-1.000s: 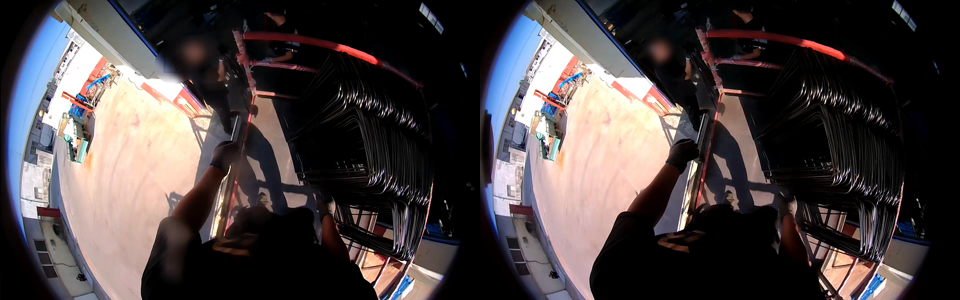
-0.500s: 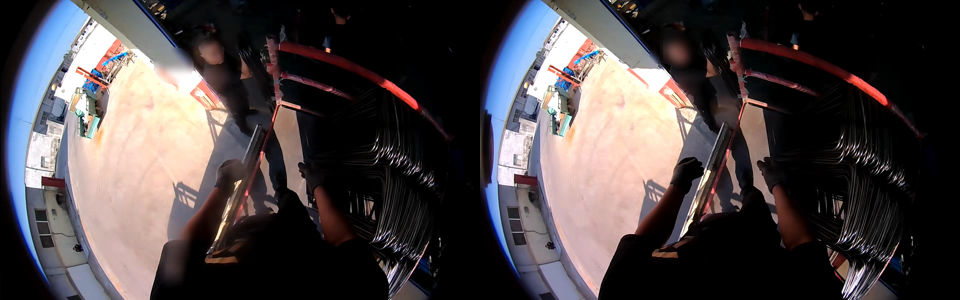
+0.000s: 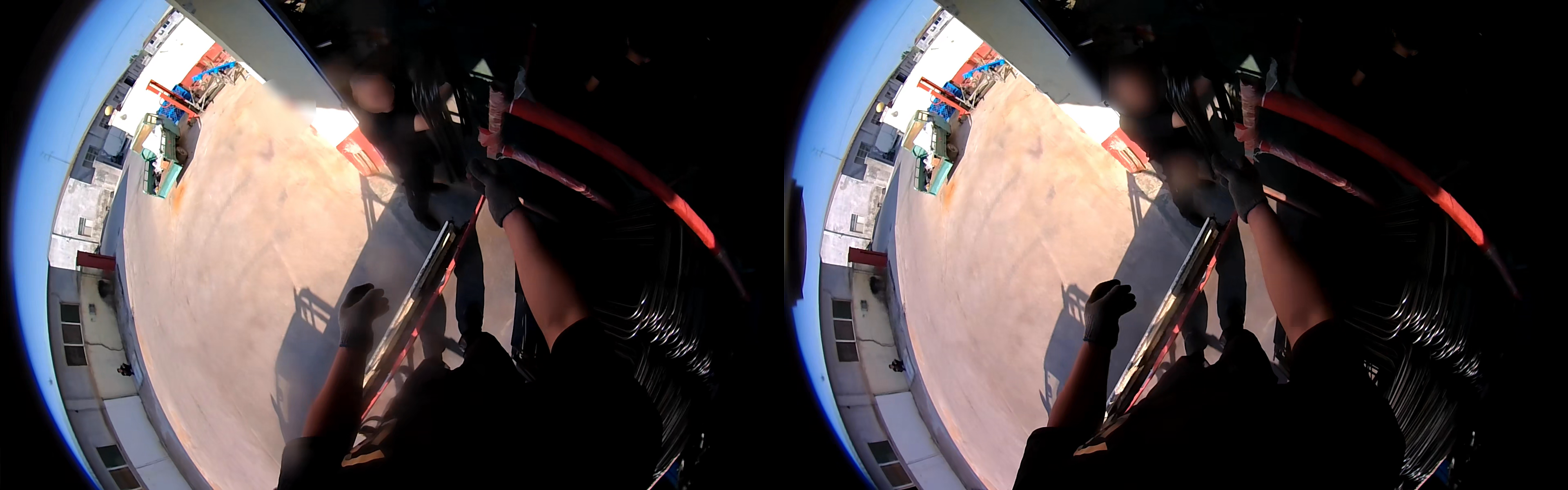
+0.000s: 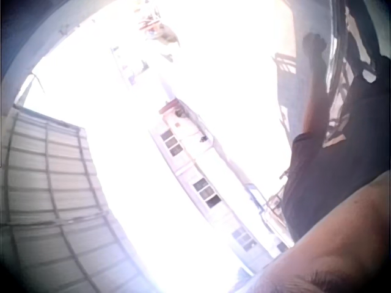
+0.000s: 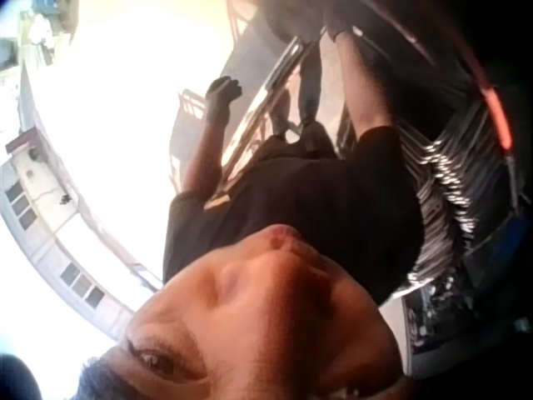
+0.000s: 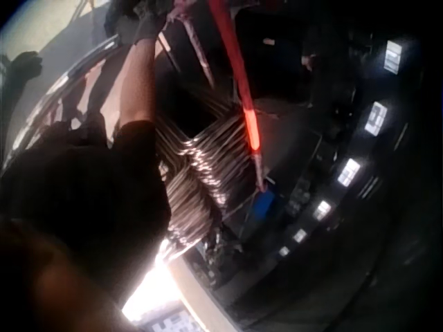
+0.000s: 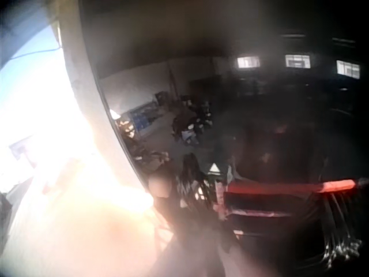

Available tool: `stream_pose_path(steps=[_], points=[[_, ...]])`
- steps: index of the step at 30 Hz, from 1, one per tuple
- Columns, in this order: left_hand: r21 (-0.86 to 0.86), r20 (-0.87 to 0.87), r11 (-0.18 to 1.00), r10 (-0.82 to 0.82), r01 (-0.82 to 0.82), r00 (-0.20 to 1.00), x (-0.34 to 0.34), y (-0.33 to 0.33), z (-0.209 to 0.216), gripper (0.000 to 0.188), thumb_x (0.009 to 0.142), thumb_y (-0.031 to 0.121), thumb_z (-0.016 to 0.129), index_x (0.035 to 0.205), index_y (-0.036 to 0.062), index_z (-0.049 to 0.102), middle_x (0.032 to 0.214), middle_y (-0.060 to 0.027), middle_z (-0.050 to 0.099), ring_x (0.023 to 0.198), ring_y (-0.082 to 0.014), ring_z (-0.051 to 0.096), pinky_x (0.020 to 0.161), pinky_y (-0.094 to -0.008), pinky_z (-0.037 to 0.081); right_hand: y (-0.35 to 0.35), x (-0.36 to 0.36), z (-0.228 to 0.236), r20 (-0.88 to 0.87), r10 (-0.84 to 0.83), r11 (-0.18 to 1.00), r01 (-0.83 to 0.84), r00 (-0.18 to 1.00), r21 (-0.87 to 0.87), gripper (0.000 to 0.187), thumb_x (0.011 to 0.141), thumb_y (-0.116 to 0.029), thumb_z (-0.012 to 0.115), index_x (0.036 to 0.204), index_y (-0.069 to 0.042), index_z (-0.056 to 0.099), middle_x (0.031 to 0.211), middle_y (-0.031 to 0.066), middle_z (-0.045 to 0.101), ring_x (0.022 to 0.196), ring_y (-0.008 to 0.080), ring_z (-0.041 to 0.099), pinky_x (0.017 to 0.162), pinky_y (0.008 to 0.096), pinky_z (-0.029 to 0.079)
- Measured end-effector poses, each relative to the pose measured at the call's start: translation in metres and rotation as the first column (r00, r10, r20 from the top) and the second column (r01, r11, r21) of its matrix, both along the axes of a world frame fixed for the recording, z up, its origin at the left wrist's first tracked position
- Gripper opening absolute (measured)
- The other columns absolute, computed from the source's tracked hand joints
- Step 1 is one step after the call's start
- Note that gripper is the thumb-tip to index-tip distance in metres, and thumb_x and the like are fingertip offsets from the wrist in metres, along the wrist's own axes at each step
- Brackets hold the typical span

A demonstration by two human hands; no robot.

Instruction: The person repeatedly picks up U-shaped metal frames from a red rack and stacks them onto a growing pile on the floor. The task involves continuous lifting and placing of the frames in a repetitive manner.

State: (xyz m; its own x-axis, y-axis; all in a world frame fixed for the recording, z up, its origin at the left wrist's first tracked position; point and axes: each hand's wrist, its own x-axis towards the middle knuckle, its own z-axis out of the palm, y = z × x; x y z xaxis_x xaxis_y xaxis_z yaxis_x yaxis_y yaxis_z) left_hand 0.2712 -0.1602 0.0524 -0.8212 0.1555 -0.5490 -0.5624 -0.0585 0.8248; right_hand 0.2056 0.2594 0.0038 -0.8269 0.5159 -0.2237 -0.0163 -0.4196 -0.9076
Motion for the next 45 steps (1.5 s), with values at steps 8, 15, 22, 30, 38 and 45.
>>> stream_pose_path(steps=[8,15,22,30,38,45], points=[[-0.043,-0.117,0.997,0.061,-0.067,0.991,-0.036,-0.022,0.036,0.033,0.099,0.014,0.073,0.127,-0.0009,0.067,0.113,-0.0173,0.076,0.092,-0.0265,0.075,0.083,-0.0406,0.063,0.036,-0.113,-0.009,0.059,0.032,0.996,-0.026,0.998,-0.086,0.054,0.096,-0.049,0.079,0.138,-0.017,0.068,0.127,0.0042,0.07,0.12,0.0172,0.063,0.107,0.038,0.045],[-0.067,-0.133,0.997,0.021,-0.03,0.991,-0.032,-0.021,0.045,0.033,0.1,0.014,0.072,0.128,-0.0023,0.066,0.114,-0.0177,0.076,0.097,-0.0269,0.075,0.088,-0.0407,0.062,0.062,-0.204,-0.071,-0.238,0.168,0.947,-0.224,0.957,-0.232,0.06,0.103,-0.057,0.064,0.144,-0.014,0.064,0.143,0.0091,0.065,0.138,0.0246,0.055,0.121,0.0484,0.037],[-0.149,-0.167,0.986,0.045,-0.071,0.985,-0.012,-0.03,0.056,0.034,0.1,0.013,0.071,0.129,-0.0037,0.065,0.117,-0.0184,0.075,0.1,-0.0273,0.075,0.091,-0.0407,0.061,0.003,-0.194,-0.059,-0.574,0.083,0.581,-0.507,0.815,-0.637,0.063,0.103,-0.052,0.067,0.145,-0.005,0.06,0.137,0.0165,0.069,0.128,0.035,0.063,0.113,0.0497,0.051],[-0.165,-0.175,0.985,0.017,-0.046,0.984,-0.002,-0.005,0.092,0.025,0.1,0.004,0.068,0.124,-0.0043,0.067,0.116,-0.0155,0.075,0.102,-0.0227,0.071,0.093,-0.0359,0.058,-0.081,-0.106,0.008,-0.723,0.061,0.602,-0.603,0.688,-0.523,0.06,0.094,-0.039,0.08,0.139,-0.003,0.063,0.127,0.0167,0.071,0.118,0.036,0.068,0.109,0.0511,0.053],[-0.283,-0.534,0.945,-0.297,0.163,0.792,-0.039,-0.002,0.147,0.035,0.107,0.018,0.065,0.134,-0.0035,0.063,0.128,-0.0162,0.072,0.114,-0.0242,0.069,0.105,-0.0396,0.054,-0.179,0.05,0.099,-0.664,-0.133,0.536,-0.51,0.735,-0.672,0.042,0.092,-0.016,0.083,0.127,-0.002,0.063,0.108,0.0108,0.069,0.094,0.0276,0.07,0.093,0.0414,0.057],[0.336,-0.27,0.636,-0.642,0.695,0.718,-0.003,-0.021,0.147,0.082,0.104,0.059,0.063,0.157,-0.0012,0.048,0.146,-0.014,0.065,0.133,-0.0314,0.062,0.114,-0.0448,0.049,-0.257,0.167,0.163,-0.578,0.2,0.782,-0.484,0.791,-0.392,0.034,0.089,-0.009,0.084,0.12,-0.003,0.073,0.106,0.005,0.075,0.101,0.0163,0.073,0.094,0.0319,0.057]])
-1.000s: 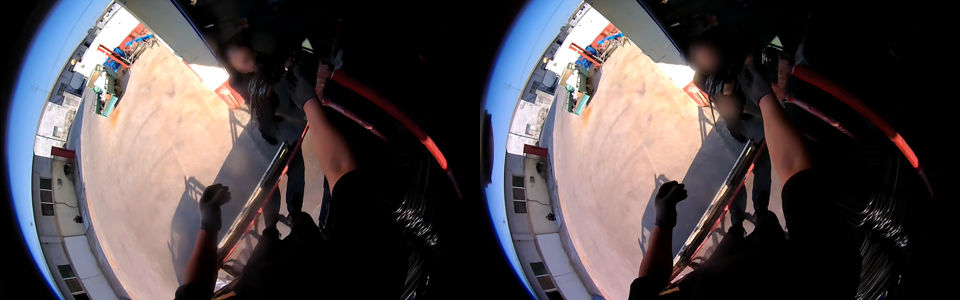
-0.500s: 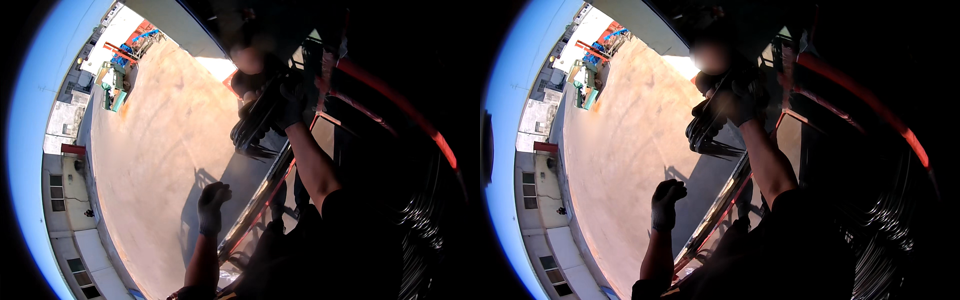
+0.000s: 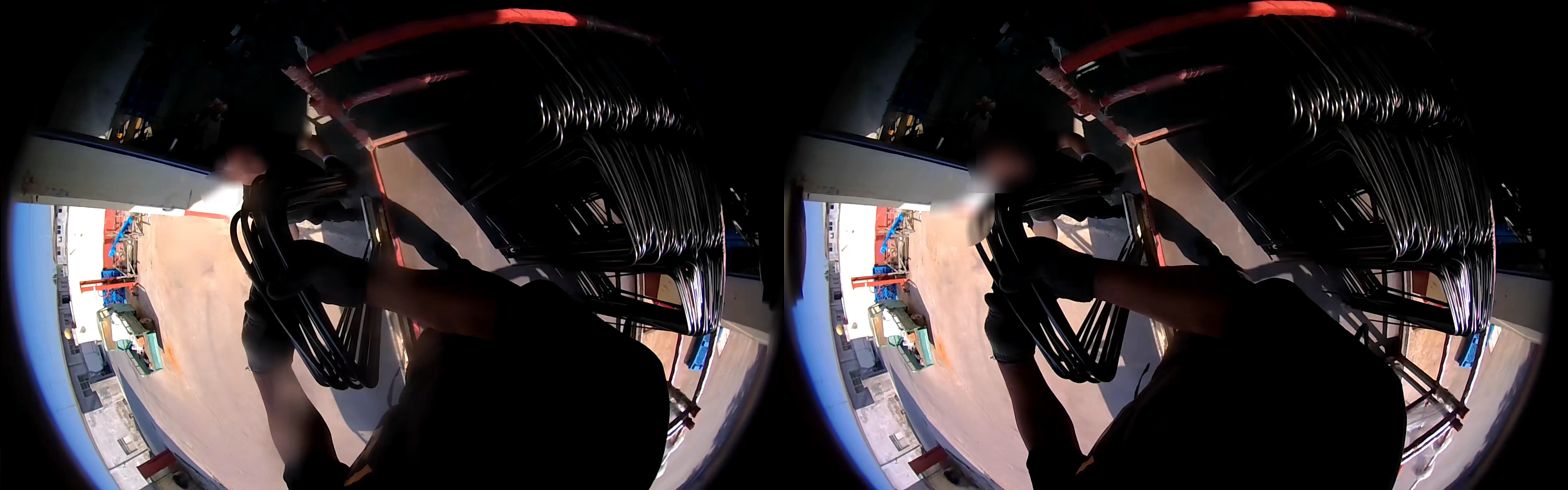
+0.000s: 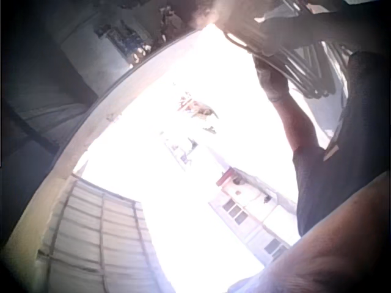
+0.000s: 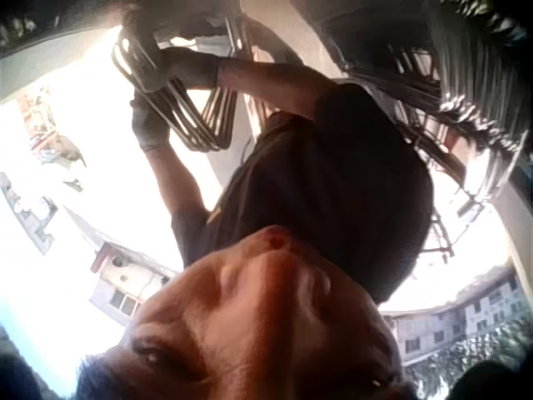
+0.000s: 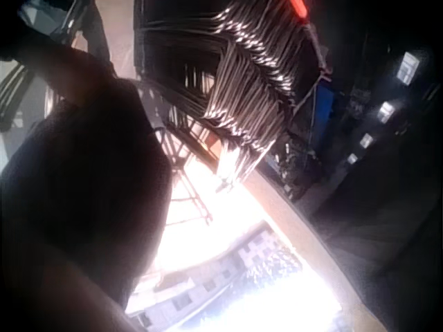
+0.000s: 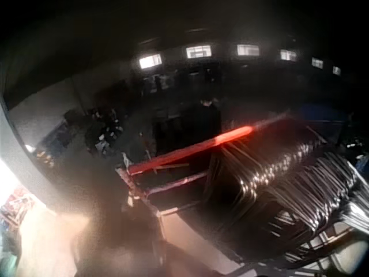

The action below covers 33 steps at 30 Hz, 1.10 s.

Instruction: The person repeatedly picks up U-shaped metal frames from a red rack and stacks them onto a growing pile on the floor. The task involves continuous lifting and placing of the frames in a repetitive manner.

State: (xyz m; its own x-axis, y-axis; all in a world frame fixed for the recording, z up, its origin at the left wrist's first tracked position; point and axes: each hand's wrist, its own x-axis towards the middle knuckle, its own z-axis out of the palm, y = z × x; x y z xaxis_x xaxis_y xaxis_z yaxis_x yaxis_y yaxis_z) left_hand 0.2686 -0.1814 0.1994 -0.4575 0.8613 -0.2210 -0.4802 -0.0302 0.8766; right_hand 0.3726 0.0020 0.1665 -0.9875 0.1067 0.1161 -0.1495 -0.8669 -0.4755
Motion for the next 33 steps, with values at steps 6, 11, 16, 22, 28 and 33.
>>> stream_pose_path(steps=[6,11,16,22,28,33], points=[[-0.325,-0.437,0.898,0.135,-0.296,0.889,0.065,-0.036,-0.029,0.064,0.103,0.044,0.059,0.151,0.0011,0.05,0.146,-0.0189,0.061,0.128,-0.0329,0.065,0.107,-0.0469,0.055,-0.028,0.127,0.076,0.132,-0.259,0.667,0.079,0.957,0.74,0.059,0.068,-0.041,0.095,0.103,0.002,0.075,0.099,0.0136,0.076,0.094,0.0249,0.073,0.087,0.0342,0.058],[-0.182,-0.16,0.972,0.12,-0.149,0.98,0.165,-0.048,-0.025,0.068,0.109,0.053,0.046,0.154,0.0036,0.04,0.157,-0.0232,0.05,0.128,-0.0342,0.064,0.093,-0.0486,0.062,-0.06,0.183,0.057,0.183,-0.446,0.482,0.064,0.876,0.874,0.072,0.067,-0.05,0.092,0.114,0.001,0.073,0.105,0.0177,0.076,0.101,0.0295,0.074,0.091,0.0403,0.058],[-0.309,-0.15,0.947,0.039,-0.085,0.988,0.253,-0.044,-0.012,0.074,0.11,0.059,0.043,0.157,0.0019,0.039,0.148,-0.0259,0.057,0.127,-0.041,0.064,0.086,-0.054,0.064,-0.079,0.26,0.042,0.012,-0.673,0.254,0.216,0.74,0.943,0.064,0.081,-0.058,0.079,0.112,-0.002,0.073,0.102,0.0187,0.076,0.099,0.0323,0.074,0.091,0.0437,0.055],[0.099,0.378,0.923,-0.379,0.371,0.844,0.337,-0.048,-0.039,0.06,0.108,0.047,0.056,0.142,-0.001,0.058,0.128,-0.0224,0.069,0.112,-0.0373,0.069,0.094,-0.0542,0.057,-0.073,0.4,0.063,0.119,-0.704,0.028,-0.139,0.7,0.99,0.078,0.089,-0.074,0.067,0.124,-0.005,0.075,0.118,0.0239,0.073,0.111,0.039,0.071,0.097,0.0467,0.055],[0.225,0.565,0.875,-0.476,0.429,0.674,0.428,-0.04,-0.03,0.054,0.099,0.032,0.065,0.142,0.0007,0.056,0.123,-0.0146,0.067,0.102,-0.0296,0.065,0.091,-0.0473,0.053,-0.15,0.556,-0.036,0.235,-0.884,0.367,0.29,0.403,0.884,0.065,0.099,-0.058,0.068,0.138,-0.006,0.068,0.132,0.0181,0.072,0.124,0.0351,0.069,0.108,0.0433,0.053],[0.185,0.522,0.872,-0.478,0.453,0.707,0.497,-0.021,-0.044,0.053,0.096,0.015,0.065,0.146,0.0012,0.052,0.126,-0.0069,0.061,0.108,-0.0236,0.058,0.109,-0.0449,0.048,-0.27,0.666,-0.186,0.8,-0.6,0.79,0.168,0.014,0.59,0.096,0.091,-0.076,0.069,0.151,-0.001,0.057,0.145,0.0227,0.065,0.135,0.0353,0.063,0.112,0.0412,0.051]])
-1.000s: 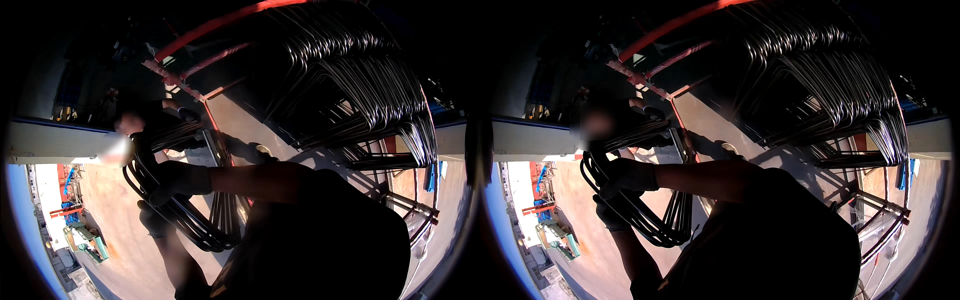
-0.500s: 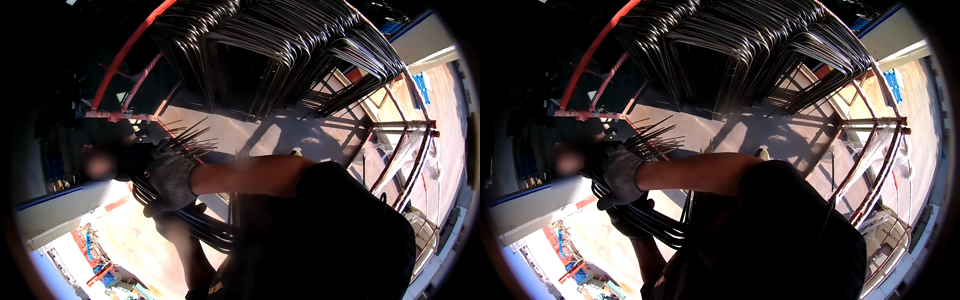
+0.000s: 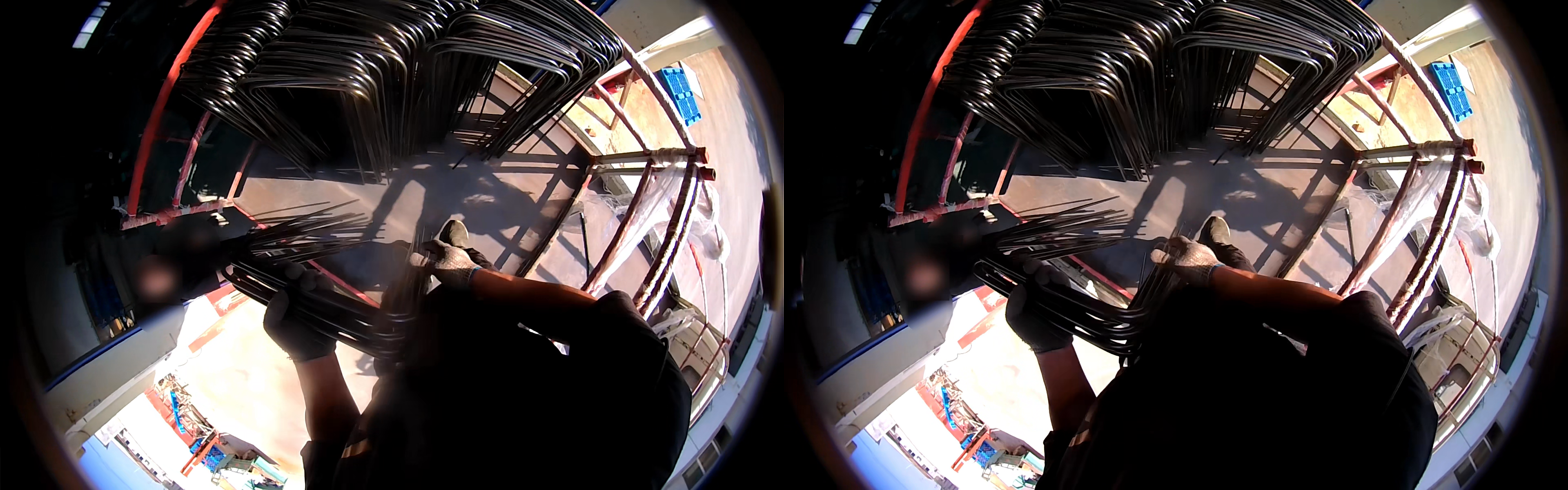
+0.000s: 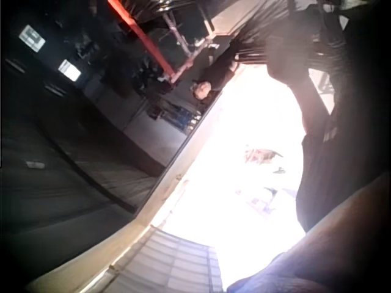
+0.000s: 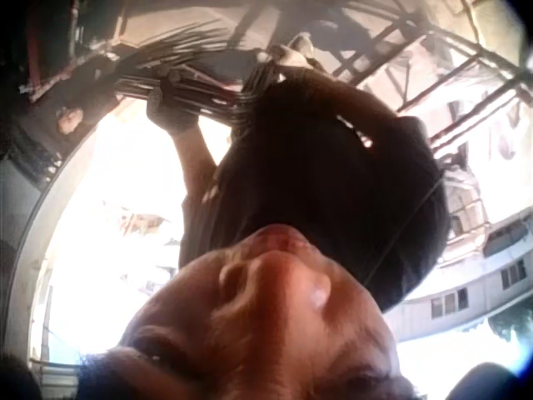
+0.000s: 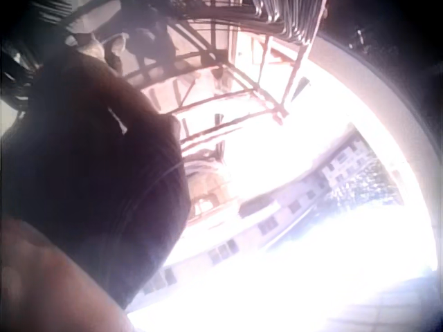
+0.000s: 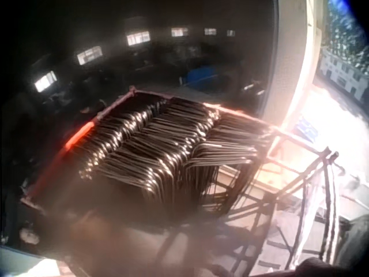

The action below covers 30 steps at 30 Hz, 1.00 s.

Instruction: The person repeatedly picks up U-shaped metal frames from a red rack and stacks them onto a growing pile on the floor. The task involves continuous lifting and placing of the frames in a repetitive manner.

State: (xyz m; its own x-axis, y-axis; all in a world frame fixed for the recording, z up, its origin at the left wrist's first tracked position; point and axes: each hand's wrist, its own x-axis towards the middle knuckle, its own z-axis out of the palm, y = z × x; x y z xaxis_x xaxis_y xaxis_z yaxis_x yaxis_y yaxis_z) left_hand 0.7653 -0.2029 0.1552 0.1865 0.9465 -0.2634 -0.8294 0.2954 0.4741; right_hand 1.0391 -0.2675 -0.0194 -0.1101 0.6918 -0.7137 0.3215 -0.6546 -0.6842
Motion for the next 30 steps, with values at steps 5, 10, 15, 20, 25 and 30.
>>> stream_pose_path(steps=[5,10,15,20,25,30], points=[[-0.153,-0.067,0.988,-0.01,0.0,0.998,0.071,0.008,-0.025,0.043,0.084,0.009,0.066,0.126,0.0022,0.066,0.114,-0.0128,0.072,0.107,-0.0301,0.067,0.108,-0.0472,0.051,-0.04,0.029,0.01,-0.438,-0.751,0.66,0.547,0.494,-0.515,0.084,0.104,-0.064,0.059,0.153,0.003,0.052,0.15,0.0188,0.063,0.135,0.0309,0.062,0.115,0.0429,0.05],[-0.155,0.176,0.956,-0.222,0.25,0.959,0.131,0.005,-0.045,0.037,0.079,0.006,0.073,0.115,0.0078,0.07,0.109,-0.0106,0.073,0.105,-0.0291,0.068,0.109,-0.0493,0.051,-0.081,0.037,-0.036,-0.531,-0.843,0.387,0.589,-0.085,-0.709,0.065,0.112,-0.056,0.047,0.151,-0.005,0.056,0.151,0.0179,0.062,0.132,0.0338,0.064,0.115,0.0475,0.05],[-0.239,0.119,0.943,-0.209,0.232,0.971,0.199,0.004,-0.023,0.035,0.077,0.001,0.068,0.11,0.0085,0.065,0.103,-0.0083,0.069,0.101,-0.0274,0.066,0.108,-0.049,0.053,-0.06,0.094,0.038,-0.489,-0.858,0.299,0.617,-0.161,-0.728,0.039,0.111,-0.041,0.056,0.116,-0.005,0.072,0.109,0.016,0.077,0.098,0.0325,0.073,0.093,0.0491,0.06],[-0.3,0.084,0.939,-0.152,0.17,0.985,0.28,0.018,-0.017,0.031,0.077,-0.002,0.059,0.106,0.0054,0.062,0.103,-0.0091,0.069,0.101,-0.0304,0.068,0.114,-0.0537,0.053,-0.044,0.188,0.0,-0.46,-0.888,0.357,0.62,-0.006,-0.698,0.031,0.106,-0.037,0.054,0.102,-0.01,0.069,0.092,0.0091,0.073,0.079,0.0277,0.069,0.075,0.045,0.057],[-0.257,0.065,0.954,-0.145,0.157,0.987,0.372,0.062,-0.041,0.029,0.073,-0.003,0.059,0.1,0.0036,0.064,0.101,-0.0112,0.071,0.101,-0.0328,0.07,0.114,-0.0544,0.054,0.004,0.277,-0.038,-0.597,-0.783,0.54,0.669,0.177,-0.511,0.04,0.11,-0.027,0.038,0.118,-0.006,0.071,0.116,0.014,0.078,0.103,0.0287,0.075,0.093,0.0483,0.06],[-0.246,0.0,0.965,-0.089,0.087,0.996,0.448,0.131,-0.073,0.024,0.079,-0.003,0.052,0.102,0.0033,0.059,0.1,-0.0133,0.068,0.098,-0.0342,0.067,0.11,-0.0567,0.056,0.08,0.349,-0.084,-0.647,-0.751,0.546,0.673,0.13,-0.499,0.032,0.104,-0.036,0.053,0.115,-0.015,0.074,0.104,0.0043,0.08,0.087,0.024,0.076,0.074,0.0419,0.06]])
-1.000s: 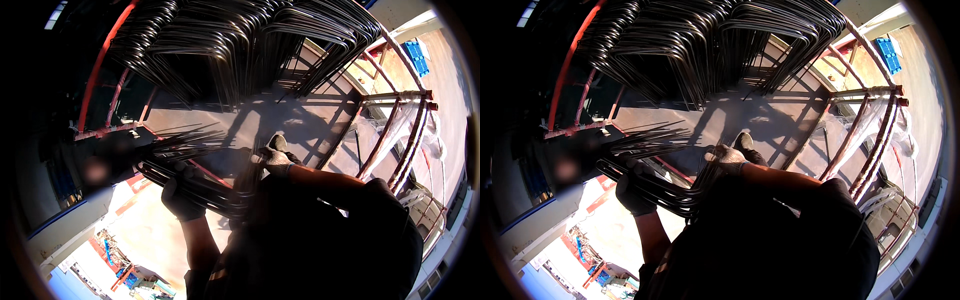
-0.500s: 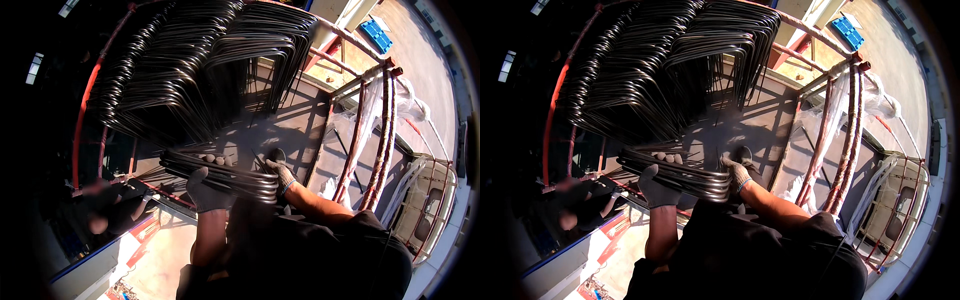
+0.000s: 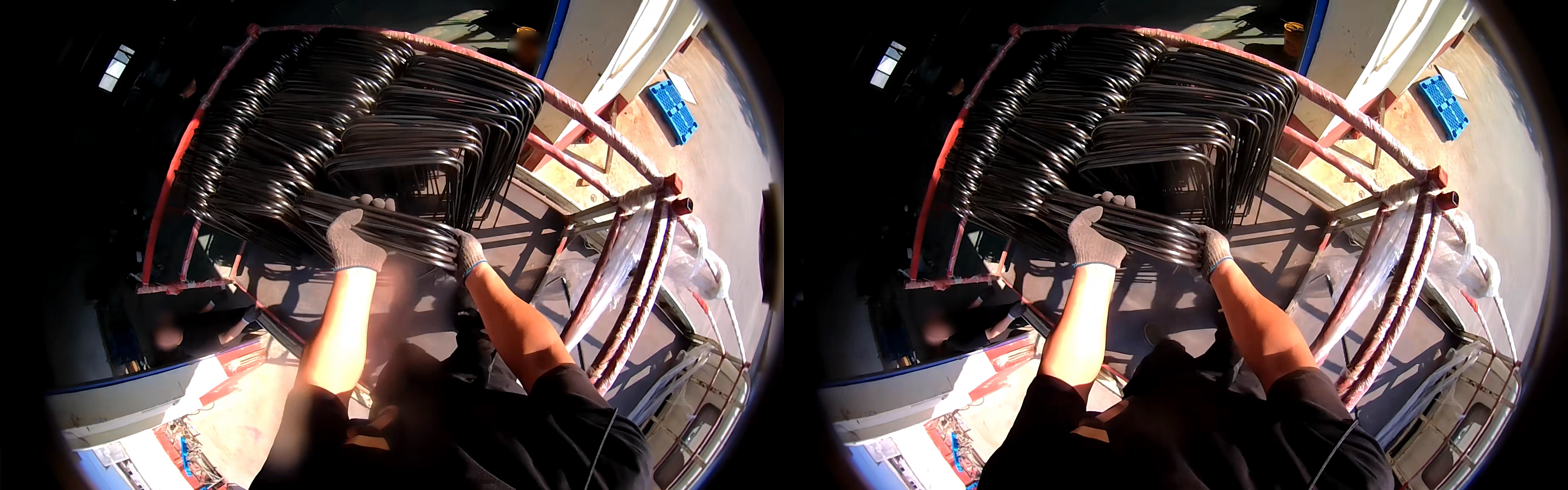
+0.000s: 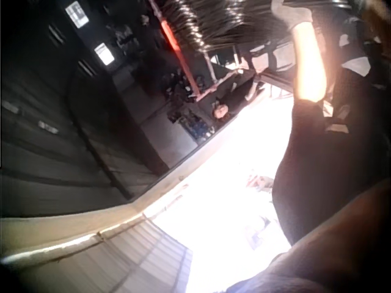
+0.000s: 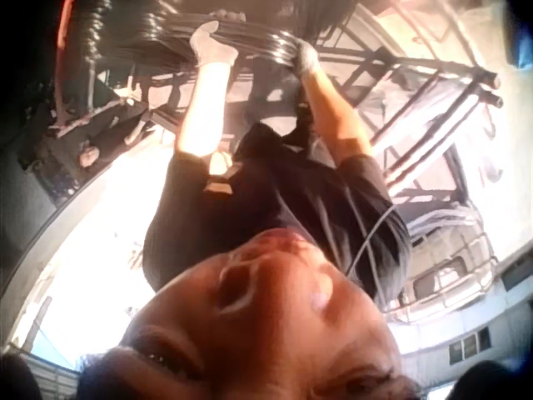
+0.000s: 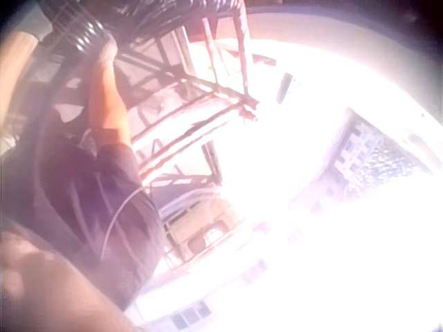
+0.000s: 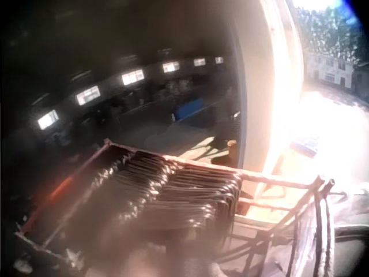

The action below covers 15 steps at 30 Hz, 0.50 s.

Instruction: The person repeatedly picks up U-shaped metal frames from a red rack and stacks them onto a growing pile on the floor. The task involves continuous lifting and placing of the frames in a repetitive manner.

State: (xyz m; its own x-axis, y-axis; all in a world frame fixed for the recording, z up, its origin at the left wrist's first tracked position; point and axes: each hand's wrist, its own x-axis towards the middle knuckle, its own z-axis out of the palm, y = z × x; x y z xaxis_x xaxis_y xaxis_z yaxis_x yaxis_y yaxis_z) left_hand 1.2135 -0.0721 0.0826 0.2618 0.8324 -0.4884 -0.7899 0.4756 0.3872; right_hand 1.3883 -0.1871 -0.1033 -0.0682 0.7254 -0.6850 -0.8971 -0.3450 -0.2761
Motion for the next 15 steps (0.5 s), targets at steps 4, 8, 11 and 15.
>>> stream_pose_path(steps=[4,8,11,15], points=[[-0.107,-0.094,0.993,0.048,-0.058,0.994,0.028,0.037,-0.07,0.033,0.085,0.002,0.051,0.116,-0.0006,0.062,0.112,-0.0155,0.069,0.108,-0.0372,0.067,0.113,-0.0604,0.051,0.048,0.065,0.004,0.778,0.33,0.935,-0.069,0.536,-0.349,0.054,0.089,-0.035,0.079,0.134,-0.009,0.067,0.122,0.0199,0.073,0.12,0.0348,0.068,0.101,0.0463,0.054],[-0.081,-0.122,0.996,0.016,-0.026,0.992,0.034,0.046,-0.084,0.044,0.089,0.008,0.057,0.13,-0.0044,0.064,0.132,-0.0209,0.068,0.126,-0.0418,0.064,0.116,-0.06,0.048,0.078,0.1,0.101,0.896,-0.146,0.978,0.077,-0.42,0.196,0.061,0.085,-0.033,0.086,0.137,-0.009,0.066,0.137,0.0171,0.065,0.133,0.0403,0.055,0.114,0.0503,0.046],[-0.075,-0.022,0.997,-0.034,0.032,0.999,0.041,0.053,-0.077,0.046,0.089,0.01,0.06,0.133,-0.0044,0.063,0.14,-0.0214,0.065,0.131,-0.0424,0.061,0.118,-0.0585,0.047,0.118,0.116,0.133,0.806,-0.289,0.948,-0.27,-0.516,0.167,0.064,0.089,-0.043,0.082,0.143,-0.014,0.064,0.145,0.0136,0.063,0.141,0.0412,0.051,0.12,0.0535,0.04],[0.047,0.142,0.998,-0.05,0.044,0.989,0.026,0.049,-0.092,0.056,0.083,0.011,0.067,0.137,-0.0041,0.061,0.141,-0.0204,0.065,0.134,-0.0408,0.058,0.121,-0.0571,0.044,0.134,0.097,0.12,0.774,-0.195,0.936,-0.35,-0.602,-0.036,0.073,0.092,-0.056,0.076,0.152,-0.018,0.059,0.156,0.0107,0.056,0.149,0.0441,0.041,0.126,0.0588,0.029]])
